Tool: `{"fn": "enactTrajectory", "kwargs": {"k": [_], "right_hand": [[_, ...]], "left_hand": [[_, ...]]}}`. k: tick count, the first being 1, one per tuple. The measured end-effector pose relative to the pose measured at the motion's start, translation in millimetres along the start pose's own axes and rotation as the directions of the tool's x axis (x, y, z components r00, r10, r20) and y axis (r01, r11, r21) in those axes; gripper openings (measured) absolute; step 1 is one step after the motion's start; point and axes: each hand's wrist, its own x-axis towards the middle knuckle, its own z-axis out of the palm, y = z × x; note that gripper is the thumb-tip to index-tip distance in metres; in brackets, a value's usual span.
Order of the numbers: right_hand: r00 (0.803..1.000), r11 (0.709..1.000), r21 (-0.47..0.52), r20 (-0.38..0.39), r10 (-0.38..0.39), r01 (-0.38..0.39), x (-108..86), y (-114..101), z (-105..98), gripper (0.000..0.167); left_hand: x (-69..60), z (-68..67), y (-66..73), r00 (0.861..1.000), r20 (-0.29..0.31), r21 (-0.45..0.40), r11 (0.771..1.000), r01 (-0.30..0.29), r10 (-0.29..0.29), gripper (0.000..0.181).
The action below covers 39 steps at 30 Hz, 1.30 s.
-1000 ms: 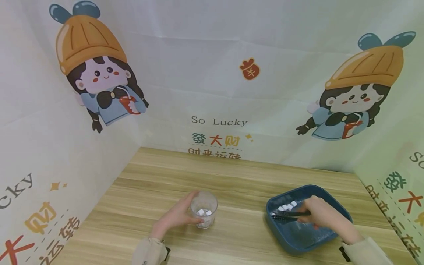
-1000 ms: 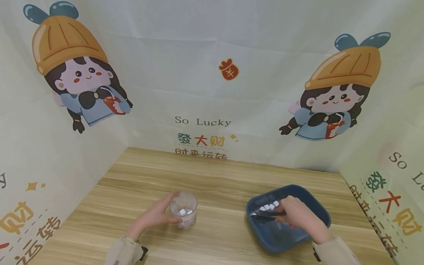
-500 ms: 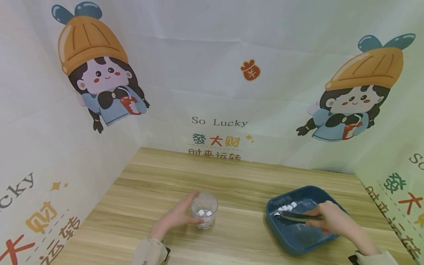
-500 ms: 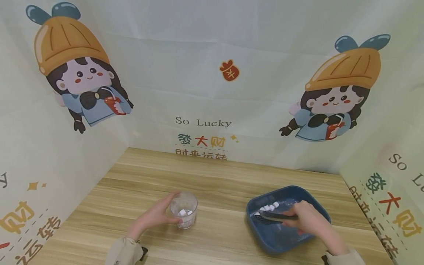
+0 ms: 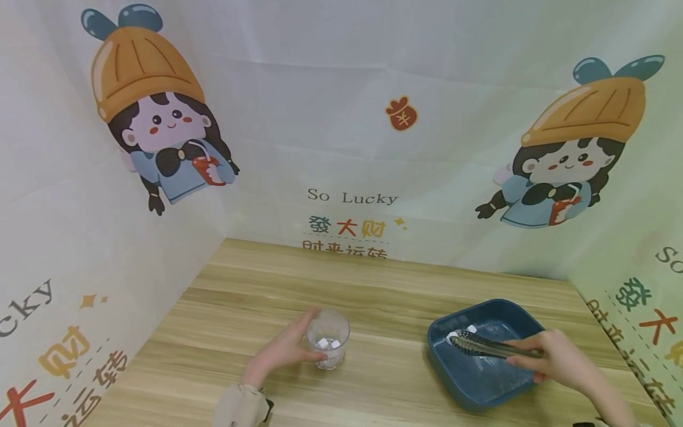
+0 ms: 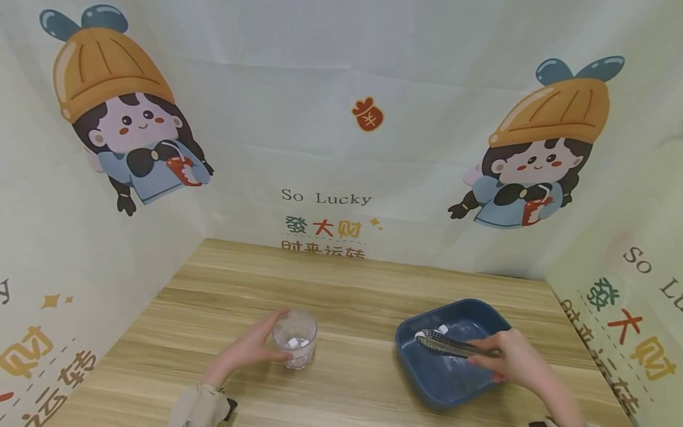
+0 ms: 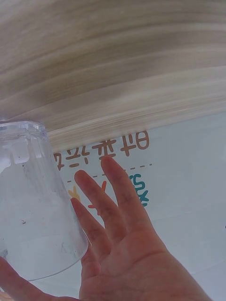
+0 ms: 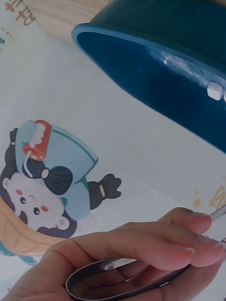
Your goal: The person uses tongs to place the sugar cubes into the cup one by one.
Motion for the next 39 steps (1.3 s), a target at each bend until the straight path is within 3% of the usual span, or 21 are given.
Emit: {"fn": "enactTrajectory", "kwargs": {"k": [9, 19, 26, 33, 39], "right_hand": [[0.990, 0.998, -0.010, -0.126, -0.062, 0.061, -5.7, -6.6, -0.2, 0.035], [0.946, 0.984, -0.067, -0.272, -0.174, 0.162, 0.0, -24.9, 1.0, 0.029], [0.933, 0.982, -0.082, -0.306, -0.188, 0.171, 11.0, -38.7, -0.2, 0.030], [0.926, 0.970, -0.104, -0.292, -0.239, 0.218, 25.7, -54.9, -6.2, 0.031], [0.951, 0.979, -0.116, -0.242, -0.190, 0.166, 37.8, -76.9, -15.5, 0.033]], "left_hand": [[-0.3, -0.9, 0.7, 1.000, 0.003, 0.003, 1.000, 0.006, -0.006, 0.089], [0.2, -1.0, -0.1, 1.000, 0.007, -0.001, 1.000, 0.001, -0.001, 0.089], [0.4, -0.4, -1.9, 1.000, 0.013, -0.003, 1.000, 0.006, -0.006, 0.090], [0.9, 1.1, -4.2, 1.000, 0.011, 0.007, 1.000, 0.005, -0.005, 0.090], [0.4, 1.0, -2.7, 1.000, 0.009, 0.003, 1.000, 0.002, -0.002, 0.089]]}}
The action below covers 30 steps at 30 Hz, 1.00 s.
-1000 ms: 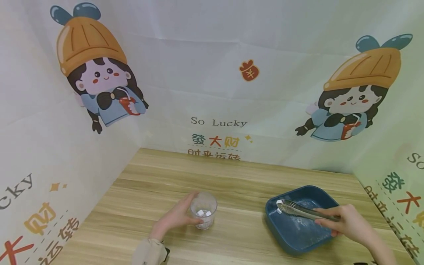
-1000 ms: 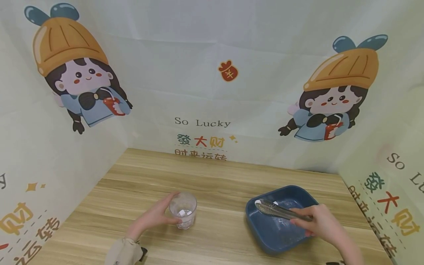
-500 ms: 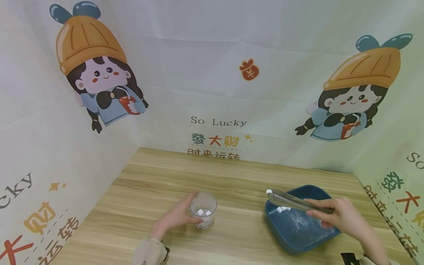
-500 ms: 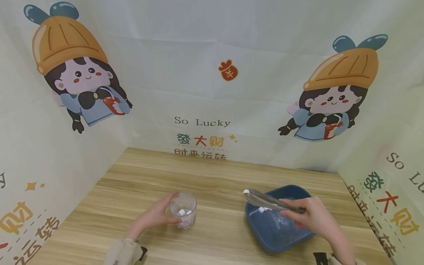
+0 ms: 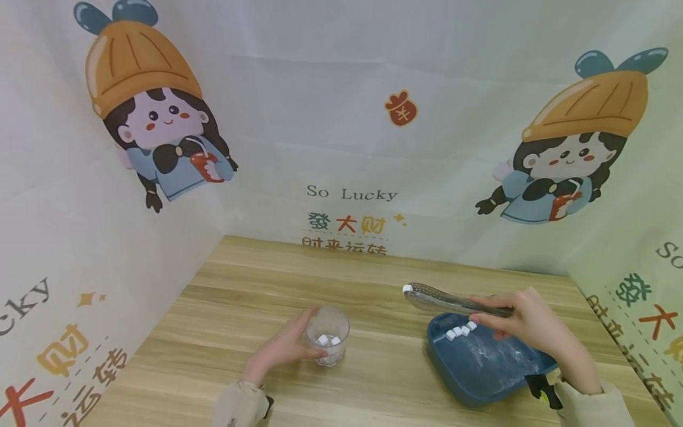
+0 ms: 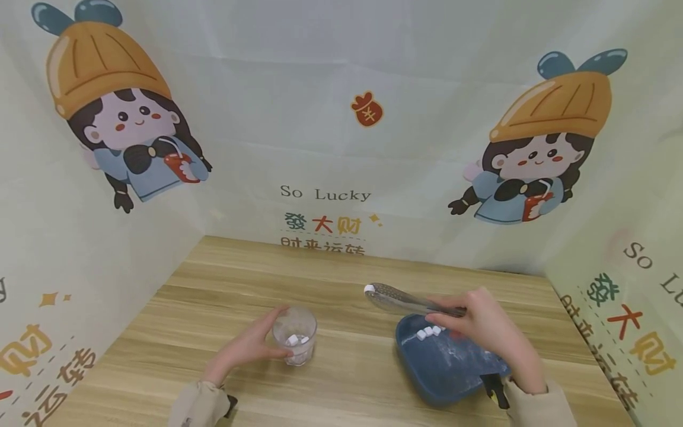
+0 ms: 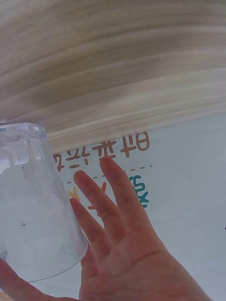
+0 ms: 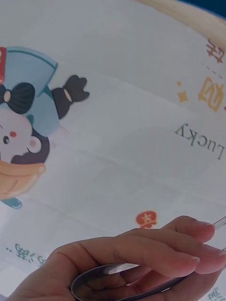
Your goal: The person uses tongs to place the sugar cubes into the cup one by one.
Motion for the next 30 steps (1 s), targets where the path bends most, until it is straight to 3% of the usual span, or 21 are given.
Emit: {"fn": "enactTrajectory", "kwargs": {"k": [8, 18, 26, 30], "right_hand": [[0.998, 1.000, 0.013, 0.049, -0.028, 0.028, 25.4, -18.7, 2.8, 0.035], [0.981, 0.994, 0.083, 0.179, -0.080, 0.066, 54.2, -36.1, 18.1, 0.040], [0.961, 0.983, -0.007, 0.212, -0.177, 0.183, 73.9, -49.3, 32.9, 0.034], [0.955, 0.979, -0.022, 0.225, -0.195, 0.205, 78.1, -52.2, 40.9, 0.032]], "left_hand": [[0.8, -0.7, 1.0, 1.000, 0.001, 0.000, 1.000, -0.005, 0.005, 0.090], [0.4, -0.6, 0.2, 1.000, 0.003, -0.002, 1.000, 0.004, -0.004, 0.090], [0.6, -0.7, -1.7, 1.000, 0.008, -0.005, 1.000, 0.007, -0.007, 0.091], [0.2, -1.4, -1.0, 1.000, 0.009, 0.004, 1.000, 0.003, -0.003, 0.090]]}}
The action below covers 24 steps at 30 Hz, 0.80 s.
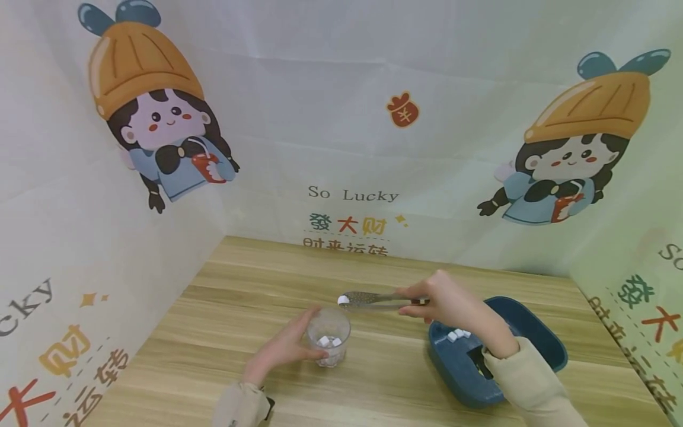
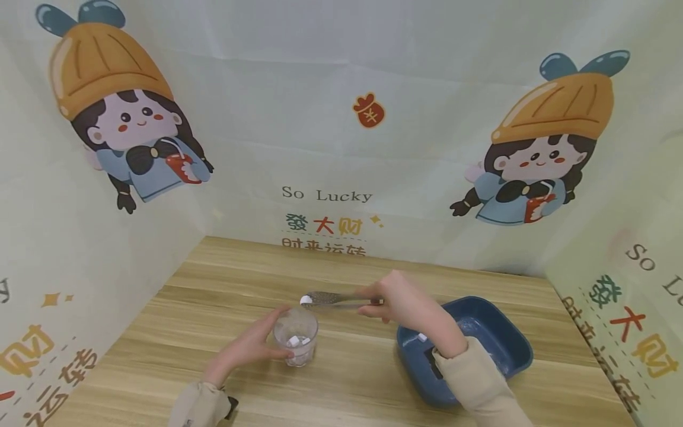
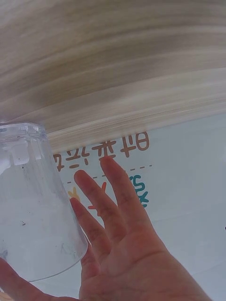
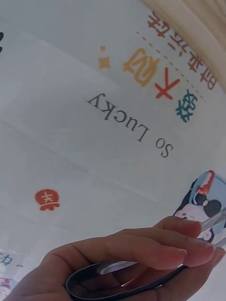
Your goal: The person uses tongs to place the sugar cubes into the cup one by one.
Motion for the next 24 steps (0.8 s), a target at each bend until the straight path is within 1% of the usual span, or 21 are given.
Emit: {"fn": "enactTrajectory", "kwargs": {"k": [3, 6, 11, 15, 17, 24], "right_hand": [[1.000, 0.999, -0.034, -0.007, -0.001, 0.001, 2.2, -0.2, 6.5, 0.030], [0.999, 0.996, -0.082, -0.031, -0.023, 0.020, 5.5, 0.1, 13.9, 0.027], [0.996, 0.994, -0.098, -0.061, -0.061, 0.055, 10.5, 1.7, 25.8, 0.026], [0.997, 0.997, -0.066, -0.062, -0.051, 0.047, 10.9, 3.4, 31.3, 0.029], [0.998, 0.999, -0.041, -0.047, -0.031, 0.029, 9.9, 4.1, 32.6, 0.030], [1.000, 1.000, -0.009, -0.018, 0.014, -0.014, 6.9, 3.3, 31.3, 0.032]], "left_hand": [[0.0, 0.4, 0.9, 1.000, 0.001, 0.002, 1.000, -0.001, 0.001, 0.090], [-0.4, 0.1, 2.1, 1.000, -0.002, -0.001, 1.000, -0.005, 0.005, 0.089], [-0.2, 0.0, 2.6, 1.000, -0.002, -0.003, 1.000, -0.006, 0.006, 0.089], [0.5, 0.4, 2.2, 1.000, -0.001, 0.002, 1.000, 0.001, -0.001, 0.090], [0.7, 0.5, 2.0, 1.000, -0.001, 0.003, 1.000, 0.002, -0.002, 0.091], [1.1, 0.9, 1.4, 1.000, -0.002, 0.009, 1.000, 0.000, 0.000, 0.090]]}}
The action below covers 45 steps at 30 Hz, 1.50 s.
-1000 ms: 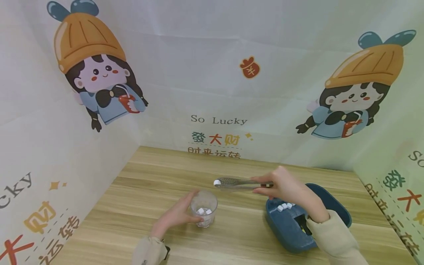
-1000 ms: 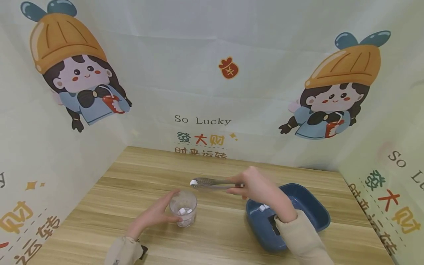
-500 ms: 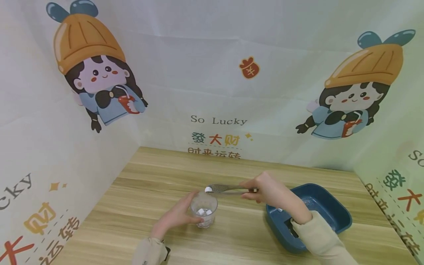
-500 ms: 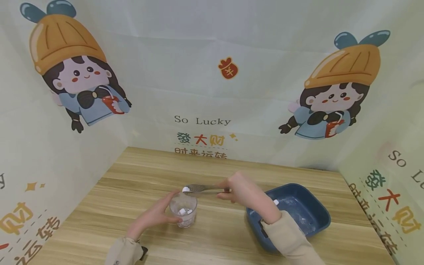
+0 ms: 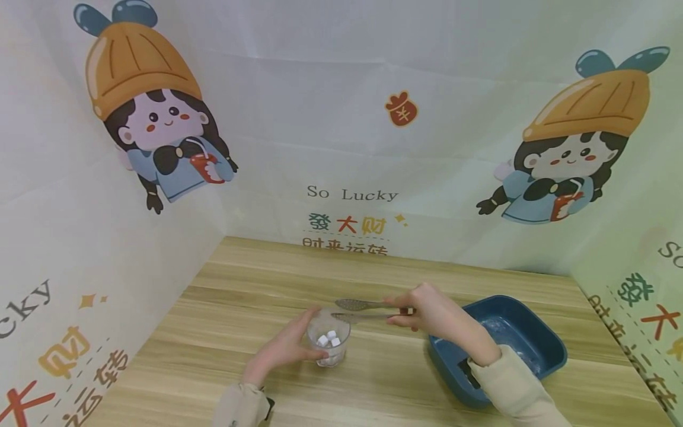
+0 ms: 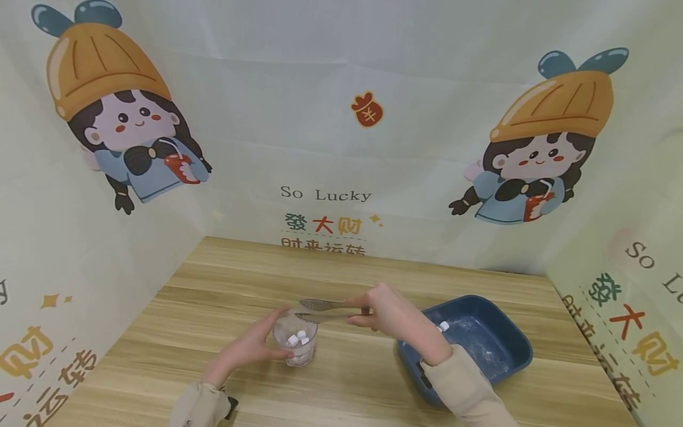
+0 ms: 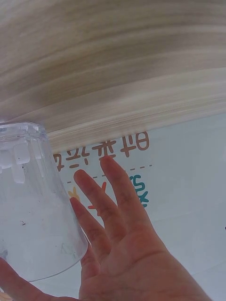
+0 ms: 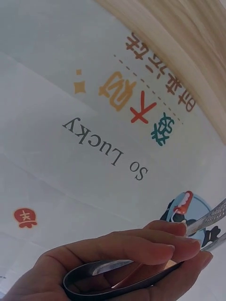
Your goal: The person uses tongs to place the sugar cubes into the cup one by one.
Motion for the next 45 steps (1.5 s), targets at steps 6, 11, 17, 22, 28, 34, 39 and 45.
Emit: {"fn": "enactTrajectory", "kwargs": {"k": [6, 11, 17, 22, 28, 34, 39, 45], "right_hand": [[1.000, 1.000, 0.015, -0.003, 0.002, -0.002, -2.6, -0.3, -1.7, 0.032], [1.000, 0.999, 0.033, 0.010, 0.027, -0.027, -5.7, 2.0, -3.8, 0.034], [0.997, 0.994, 0.084, 0.043, 0.064, -0.067, -11.9, 5.3, -9.5, 0.037], [0.996, 0.992, 0.096, 0.039, 0.080, -0.084, -19.4, 10.7, -12.1, 0.040], [0.993, 0.987, 0.113, 0.046, 0.109, -0.113, -28.7, 19.7, -13.8, 0.042], [0.994, 0.986, 0.131, 0.022, 0.106, -0.108, -41.1, 29.5, -20.2, 0.041], [0.992, 0.988, 0.095, 0.007, 0.124, -0.125, -52.4, 38.1, -24.6, 0.043], [0.987, 0.983, 0.081, 0.016, 0.163, -0.164, -66.9, 46.2, -29.9, 0.045]], "left_hand": [[-0.8, 0.1, 0.5, 1.000, -0.007, -0.002, 1.000, 0.001, -0.001, 0.090], [-1.6, 0.1, 1.2, 1.000, -0.005, -0.004, 1.000, 0.002, -0.002, 0.090], [-2.0, 0.0, 2.0, 1.000, -0.004, -0.011, 1.000, -0.003, 0.003, 0.090], [-1.5, 0.3, 1.6, 1.000, -0.004, -0.015, 1.000, -0.008, 0.008, 0.089], [-1.5, 0.2, 1.2, 1.000, -0.007, -0.011, 1.000, -0.007, 0.007, 0.089], [-2.1, 0.1, 1.6, 1.000, -0.006, -0.013, 1.000, 0.004, -0.004, 0.090], [-1.8, -0.4, 2.2, 1.000, -0.009, -0.010, 1.000, -0.006, 0.006, 0.089], [-2.3, -1.1, 3.6, 1.000, -0.012, -0.012, 1.000, 0.002, -0.003, 0.089]]}}
